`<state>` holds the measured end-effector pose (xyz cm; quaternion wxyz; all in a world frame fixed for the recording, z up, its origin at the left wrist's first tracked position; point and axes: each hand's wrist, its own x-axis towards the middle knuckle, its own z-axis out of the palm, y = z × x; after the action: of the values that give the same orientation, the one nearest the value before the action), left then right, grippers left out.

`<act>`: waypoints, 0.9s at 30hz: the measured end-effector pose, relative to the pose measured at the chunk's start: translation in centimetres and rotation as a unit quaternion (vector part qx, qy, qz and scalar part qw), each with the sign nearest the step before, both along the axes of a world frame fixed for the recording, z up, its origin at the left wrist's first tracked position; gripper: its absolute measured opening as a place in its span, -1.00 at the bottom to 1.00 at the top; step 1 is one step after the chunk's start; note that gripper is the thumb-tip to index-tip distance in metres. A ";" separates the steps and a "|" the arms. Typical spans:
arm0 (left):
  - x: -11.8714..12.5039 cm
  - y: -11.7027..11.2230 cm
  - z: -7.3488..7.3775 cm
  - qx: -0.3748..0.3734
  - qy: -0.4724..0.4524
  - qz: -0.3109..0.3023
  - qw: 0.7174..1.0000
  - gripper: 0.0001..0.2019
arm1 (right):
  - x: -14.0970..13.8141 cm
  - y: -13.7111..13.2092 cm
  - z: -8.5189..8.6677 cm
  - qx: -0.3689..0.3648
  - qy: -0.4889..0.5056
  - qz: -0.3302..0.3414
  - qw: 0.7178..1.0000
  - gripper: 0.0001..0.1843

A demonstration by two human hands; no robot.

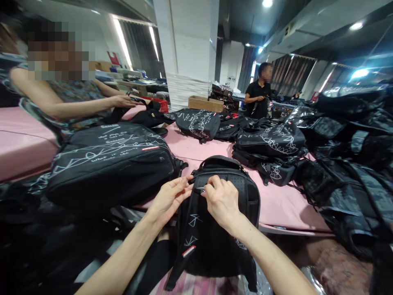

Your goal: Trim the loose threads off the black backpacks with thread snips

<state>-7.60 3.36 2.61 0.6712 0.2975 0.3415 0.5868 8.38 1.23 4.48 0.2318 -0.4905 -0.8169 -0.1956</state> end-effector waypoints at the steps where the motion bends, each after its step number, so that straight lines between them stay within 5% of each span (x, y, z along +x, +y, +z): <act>1: 0.0 0.0 0.0 -0.001 -0.002 -0.002 1.000 -0.70 | 0.0 0.0 -0.1 0.001 0.001 0.000 1.000 -0.92; 7: -0.3 0.1 0.4 -0.002 -0.040 -0.014 0.999 -0.80 | 0.7 0.4 -0.3 -0.053 0.122 0.020 0.991 -0.87; 12: -0.6 0.1 0.3 -0.017 -0.082 -0.028 0.996 -0.62 | 5.9 0.0 -0.4 -0.051 0.326 0.022 0.944 -0.69; 15: -0.2 -1.0 -0.6 -0.011 0.029 0.024 0.999 -0.64 | 9.8 -1.7 -2.3 -0.048 0.418 -0.074 0.904 -0.68; 17: 0.2 -1.8 -1.8 -0.037 0.135 0.051 0.989 -0.56 | 11.2 -3.1 -4.0 -0.133 0.472 -0.098 0.866 -0.69; 22: 1.0 -2.8 -3.8 -0.072 0.151 0.015 0.986 -0.49 | 9.8 -3.9 -6.5 -0.279 0.572 -0.039 0.770 -0.69; 27: 1.0 -4.7 -0.9 -0.116 0.131 -0.116 0.978 -0.43 | 7.6 -3.7 -4.8 -0.312 0.566 0.066 0.760 -0.81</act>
<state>-6.57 -1.35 1.73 0.7139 0.3294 0.4553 0.4177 16.00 -2.48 -0.29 0.4988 -0.5024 -0.5829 0.3989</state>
